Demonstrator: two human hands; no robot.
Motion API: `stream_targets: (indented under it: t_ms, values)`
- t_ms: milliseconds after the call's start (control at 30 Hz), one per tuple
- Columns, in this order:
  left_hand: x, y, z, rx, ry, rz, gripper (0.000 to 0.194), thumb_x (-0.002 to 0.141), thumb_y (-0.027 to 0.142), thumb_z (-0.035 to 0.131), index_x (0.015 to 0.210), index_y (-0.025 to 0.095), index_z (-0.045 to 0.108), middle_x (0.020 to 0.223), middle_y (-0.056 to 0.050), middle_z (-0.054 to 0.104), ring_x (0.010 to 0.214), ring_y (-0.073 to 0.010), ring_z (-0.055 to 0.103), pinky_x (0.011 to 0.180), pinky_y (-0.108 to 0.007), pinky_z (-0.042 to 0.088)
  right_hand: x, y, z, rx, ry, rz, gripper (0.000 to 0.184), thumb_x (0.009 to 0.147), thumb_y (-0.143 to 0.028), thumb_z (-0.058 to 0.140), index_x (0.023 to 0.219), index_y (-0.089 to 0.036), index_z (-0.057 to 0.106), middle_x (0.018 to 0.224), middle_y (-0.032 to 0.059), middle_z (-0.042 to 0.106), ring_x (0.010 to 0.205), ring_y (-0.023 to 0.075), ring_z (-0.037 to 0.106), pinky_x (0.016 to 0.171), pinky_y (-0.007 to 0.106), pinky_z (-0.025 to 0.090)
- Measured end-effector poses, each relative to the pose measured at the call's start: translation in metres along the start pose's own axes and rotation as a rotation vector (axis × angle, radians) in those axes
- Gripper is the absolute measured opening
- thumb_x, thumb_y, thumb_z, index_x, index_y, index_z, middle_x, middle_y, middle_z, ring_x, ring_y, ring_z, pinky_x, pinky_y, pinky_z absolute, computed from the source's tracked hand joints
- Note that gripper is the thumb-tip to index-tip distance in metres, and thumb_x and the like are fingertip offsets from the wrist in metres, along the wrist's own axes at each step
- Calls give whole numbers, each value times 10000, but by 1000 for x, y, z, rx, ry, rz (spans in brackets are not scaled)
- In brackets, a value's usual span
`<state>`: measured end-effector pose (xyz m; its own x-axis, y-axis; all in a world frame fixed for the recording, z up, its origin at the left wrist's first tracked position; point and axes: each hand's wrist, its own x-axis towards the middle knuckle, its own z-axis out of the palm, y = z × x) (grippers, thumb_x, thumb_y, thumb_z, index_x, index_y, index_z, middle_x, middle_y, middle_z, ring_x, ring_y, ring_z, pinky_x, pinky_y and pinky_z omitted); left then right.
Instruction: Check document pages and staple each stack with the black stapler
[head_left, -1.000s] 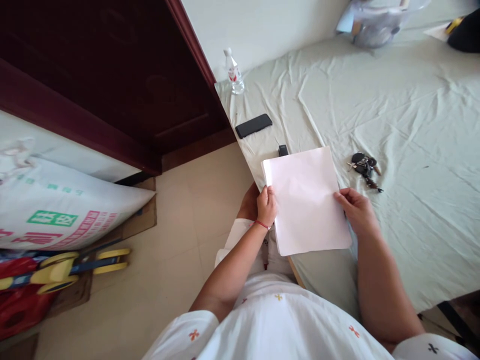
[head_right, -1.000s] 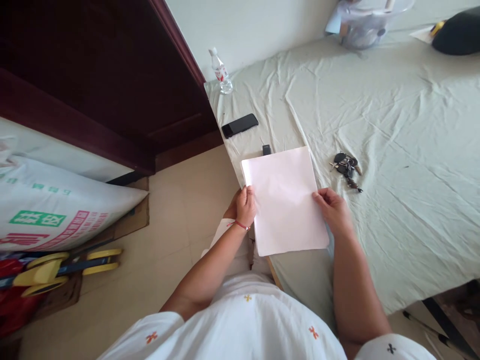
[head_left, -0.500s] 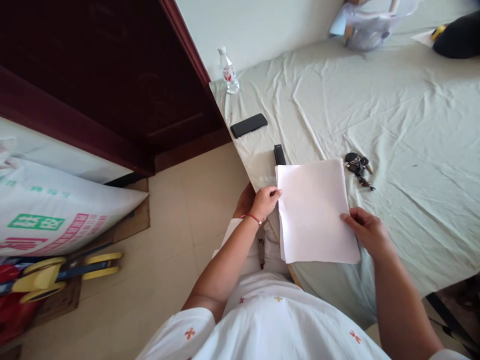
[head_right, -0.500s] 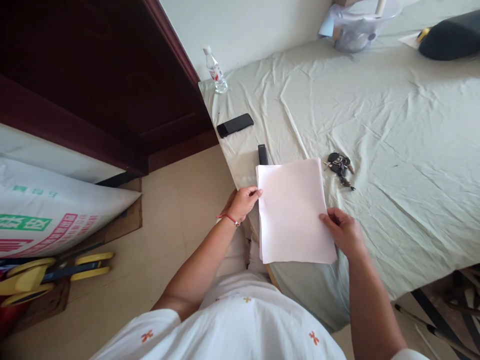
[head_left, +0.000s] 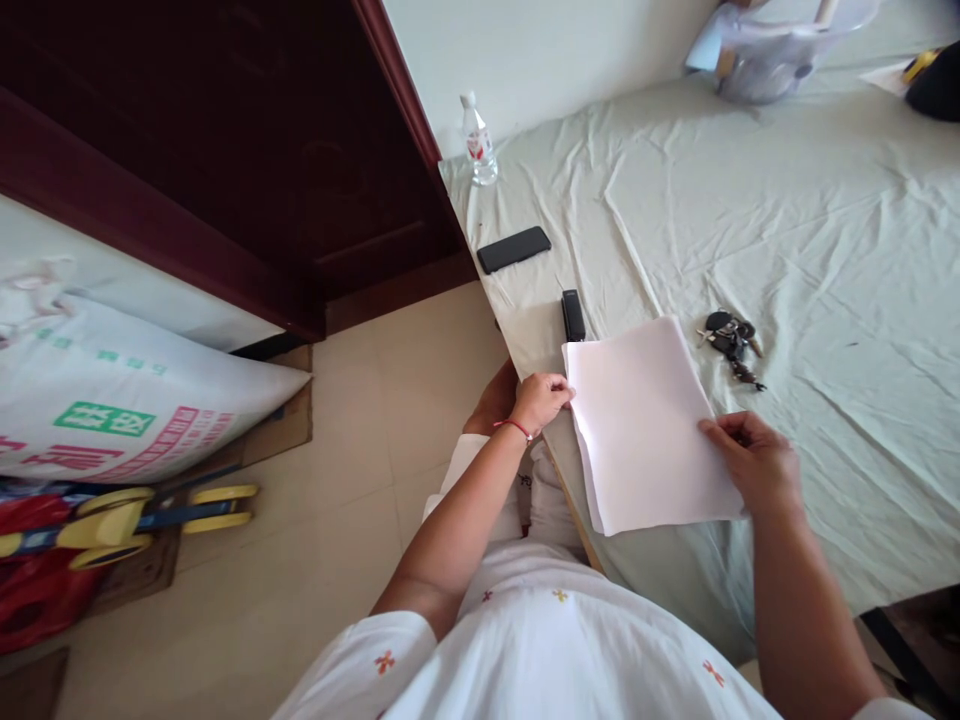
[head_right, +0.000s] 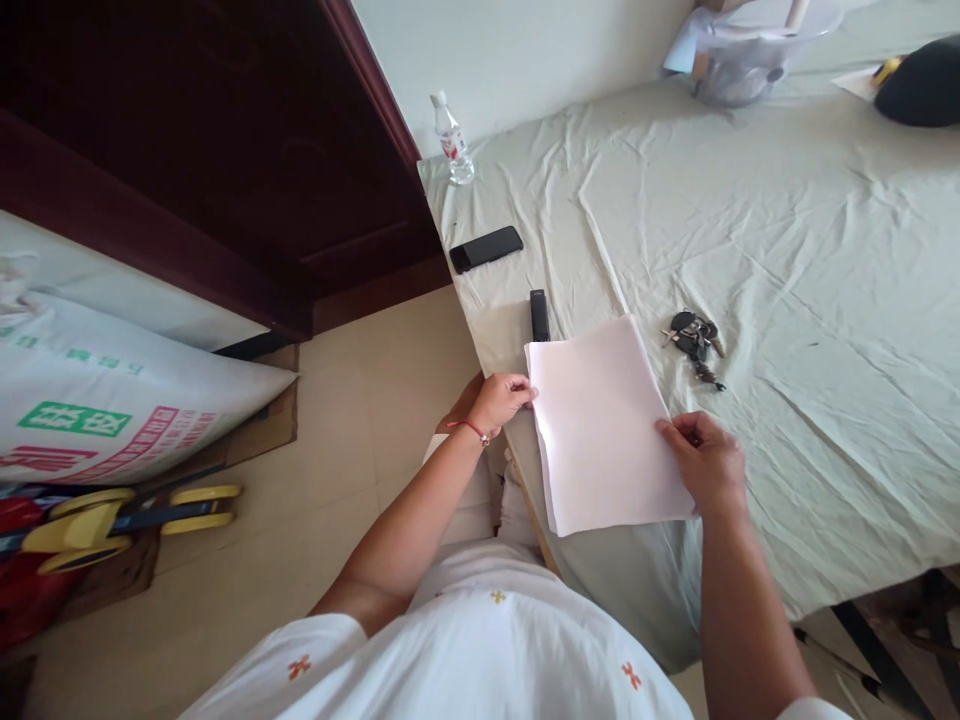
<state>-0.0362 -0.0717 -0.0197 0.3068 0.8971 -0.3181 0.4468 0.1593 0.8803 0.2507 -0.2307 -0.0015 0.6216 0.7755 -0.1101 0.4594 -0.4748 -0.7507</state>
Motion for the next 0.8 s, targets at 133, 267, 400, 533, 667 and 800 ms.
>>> stream_targets:
  t_ms: [133, 267, 400, 533, 667, 800]
  values:
    - [0, 3, 0, -9, -8, -32, 195, 772, 199, 723, 593, 167, 653, 561, 25, 609, 621, -119, 528, 683, -282, 356, -3, -2, -4, -46, 2, -37, 387, 773, -640, 705, 774, -255, 734, 721, 58, 679, 670, 231, 588, 624, 377, 432]
    - [1, 0, 3, 1, 37, -35, 175, 763, 176, 693, 597, 171, 641, 563, 26, 606, 617, -123, 529, 671, -278, 370, -6, -2, -1, -116, 5, -149, 390, 843, -639, 620, 781, -269, 724, 812, 72, 690, 732, 246, 602, 721, 409, 459]
    - [1, -1, 5, 29, 57, -21, 136, 749, 175, 675, 614, 172, 653, 586, 17, 624, 632, -127, 551, 663, -265, 383, -7, 0, 4, -229, 36, -173, 369, 883, -604, 575, 907, -274, 738, 881, 87, 739, 801, 278, 635, 741, 419, 442]
    - [0, 1, 3, 20, 42, -29, 174, 759, 207, 672, 589, 172, 658, 579, 1, 632, 612, -125, 547, 658, -265, 402, -9, -5, 2, -353, 56, -223, 366, 924, -579, 524, 835, -267, 691, 921, 99, 734, 770, 262, 607, 665, 390, 385]
    - [0, 4, 2, 12, 37, -59, 167, 752, 225, 669, 593, 173, 680, 590, -18, 646, 567, -118, 506, 599, -266, 372, -9, -15, -9, -353, -47, -223, 474, 900, -695, 543, 729, -259, 621, 746, 81, 666, 644, 225, 536, 601, 369, 341]
    - [0, 4, 1, -7, 17, -89, 175, 750, 250, 668, 591, 176, 680, 588, -26, 644, 521, -112, 466, 563, -275, 349, -12, -31, -23, -158, -313, -190, 562, 875, -788, 601, 687, -258, 587, 557, 6, 490, 530, 166, 410, 517, 333, 306]
